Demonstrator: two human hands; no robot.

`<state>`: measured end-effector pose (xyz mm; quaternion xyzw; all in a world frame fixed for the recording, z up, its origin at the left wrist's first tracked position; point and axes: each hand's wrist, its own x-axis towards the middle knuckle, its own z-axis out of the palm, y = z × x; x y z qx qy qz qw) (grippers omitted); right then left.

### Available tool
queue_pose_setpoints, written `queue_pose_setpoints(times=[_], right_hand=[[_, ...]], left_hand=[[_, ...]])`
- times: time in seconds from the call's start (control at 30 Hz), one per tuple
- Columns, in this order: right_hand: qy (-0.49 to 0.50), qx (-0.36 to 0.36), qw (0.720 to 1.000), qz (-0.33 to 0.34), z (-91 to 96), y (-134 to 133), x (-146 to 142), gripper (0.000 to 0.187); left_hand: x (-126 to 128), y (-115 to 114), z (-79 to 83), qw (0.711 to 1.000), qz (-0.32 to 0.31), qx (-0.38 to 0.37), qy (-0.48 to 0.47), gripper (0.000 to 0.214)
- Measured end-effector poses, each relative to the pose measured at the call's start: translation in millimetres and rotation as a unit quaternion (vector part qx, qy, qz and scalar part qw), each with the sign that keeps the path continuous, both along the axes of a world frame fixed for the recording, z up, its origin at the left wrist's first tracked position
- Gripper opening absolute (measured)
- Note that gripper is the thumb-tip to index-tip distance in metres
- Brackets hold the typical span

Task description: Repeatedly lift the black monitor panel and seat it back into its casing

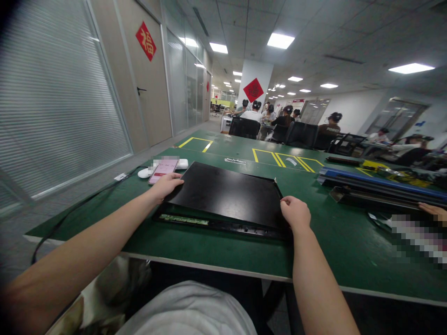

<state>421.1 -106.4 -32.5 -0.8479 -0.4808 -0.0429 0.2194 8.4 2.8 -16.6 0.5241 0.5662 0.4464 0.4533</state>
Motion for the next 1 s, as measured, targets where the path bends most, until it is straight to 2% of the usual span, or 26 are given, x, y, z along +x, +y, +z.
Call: queue_pose_setpoints(times=[0.5, 0.83, 1.0], right_hand=[[0.087, 0.052, 0.995, 0.001, -8.3, 2.5, 13.5, 0.028], [0.099, 0.066, 0.993, 0.009, -7.9, 1.9, 12.3, 0.026], [0.099, 0.069, 0.993, 0.007, -7.5, 2.2, 12.3, 0.027]], left_hand=[[-3.1, 5.3, -5.6, 1.000, -0.001, 0.001, -0.030, 0.034], [-7.7, 10.4, -8.1, 0.998, 0.003, 0.035, -0.055, 0.034], [-9.6, 6.7, -5.7, 0.998, -0.019, 0.043, -0.045, 0.035]])
